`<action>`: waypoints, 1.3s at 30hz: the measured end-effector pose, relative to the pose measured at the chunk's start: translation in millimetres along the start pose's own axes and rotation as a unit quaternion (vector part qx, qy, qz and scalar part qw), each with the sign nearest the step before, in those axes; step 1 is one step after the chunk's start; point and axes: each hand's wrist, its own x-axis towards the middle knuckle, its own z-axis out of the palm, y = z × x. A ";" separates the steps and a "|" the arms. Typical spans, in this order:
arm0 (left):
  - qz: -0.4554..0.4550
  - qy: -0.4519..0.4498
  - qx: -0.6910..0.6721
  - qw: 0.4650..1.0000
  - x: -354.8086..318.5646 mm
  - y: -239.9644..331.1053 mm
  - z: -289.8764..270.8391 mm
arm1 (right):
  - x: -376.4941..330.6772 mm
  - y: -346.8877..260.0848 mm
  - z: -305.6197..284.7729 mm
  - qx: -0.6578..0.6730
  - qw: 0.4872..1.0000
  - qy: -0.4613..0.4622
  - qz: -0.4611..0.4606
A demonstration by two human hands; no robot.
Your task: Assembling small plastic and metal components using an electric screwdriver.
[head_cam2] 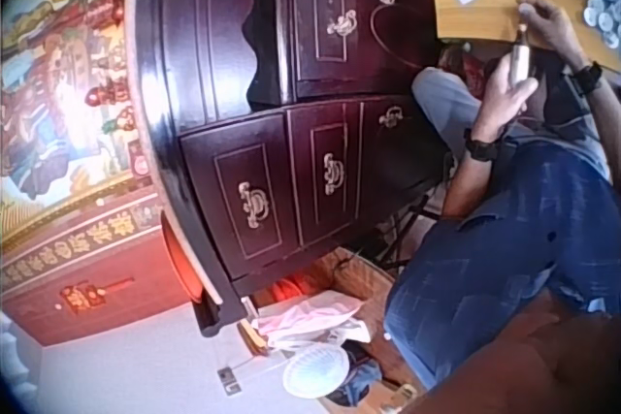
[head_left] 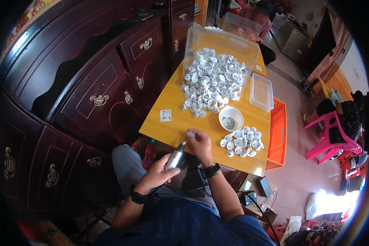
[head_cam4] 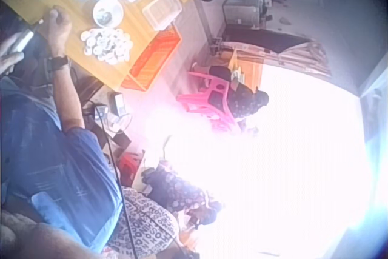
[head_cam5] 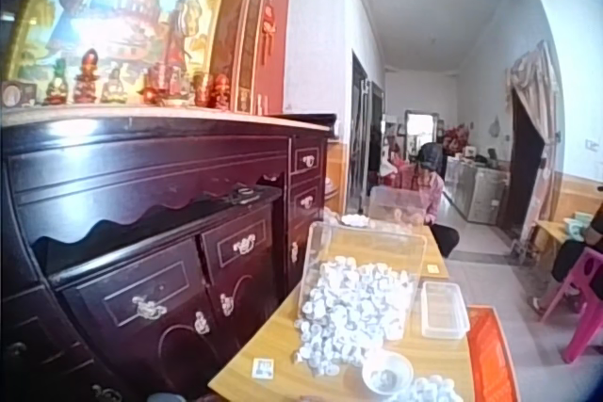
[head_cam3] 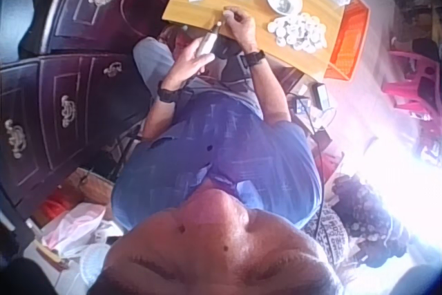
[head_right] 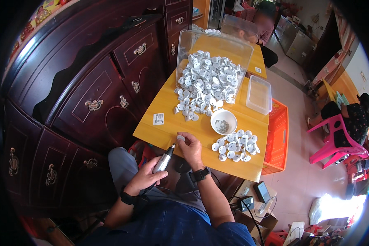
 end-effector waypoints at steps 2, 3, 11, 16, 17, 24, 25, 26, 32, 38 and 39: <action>-0.001 0.001 0.001 1.000 -0.4 1.2 0.8 | -0.6 0.0 -0.3 -0.002 1.000 0.000 0.002; -0.001 0.002 0.002 1.000 -0.5 1.5 1.1 | -0.9 -0.4 -0.3 -0.003 1.000 -0.001 0.003; 0.003 0.009 0.001 1.000 0.4 -0.7 -0.1 | -1.6 -1.7 0.7 -0.021 1.000 0.002 -0.009; -0.005 0.006 -0.003 1.000 0.1 -1.9 -1.0 | -1.3 0.5 1.7 -0.017 1.000 0.006 -0.015; 0.001 0.006 -0.003 1.000 0.7 -4.2 -1.3 | -1.3 0.5 1.3 -0.021 1.000 0.006 -0.016; 0.007 0.006 -0.001 1.000 1.4 -7.2 -2.5 | -2.6 1.0 1.2 -0.046 0.999 0.012 -0.024; 0.007 0.007 -0.002 1.000 1.2 -6.8 -2.8 | -2.5 1.3 1.2 -0.046 0.999 0.012 -0.024; 0.003 0.004 -0.005 1.000 1.0 -6.1 -2.8 | -2.4 2.6 0.6 -0.064 0.998 0.014 -0.026; -0.012 0.000 -0.024 1.000 3.1 -8.6 -5.6 | 0.4 15.2 -2.0 -0.084 0.995 0.013 -0.047; -0.027 -0.009 -0.042 0.999 4.0 -5.2 -6.4 | -0.5 14.0 -2.7 -0.060 0.997 0.002 -0.045; -0.032 -0.010 -0.044 0.998 4.1 -5.2 -6.8 | -1.1 11.7 -2.4 -0.064 0.997 -0.001 -0.044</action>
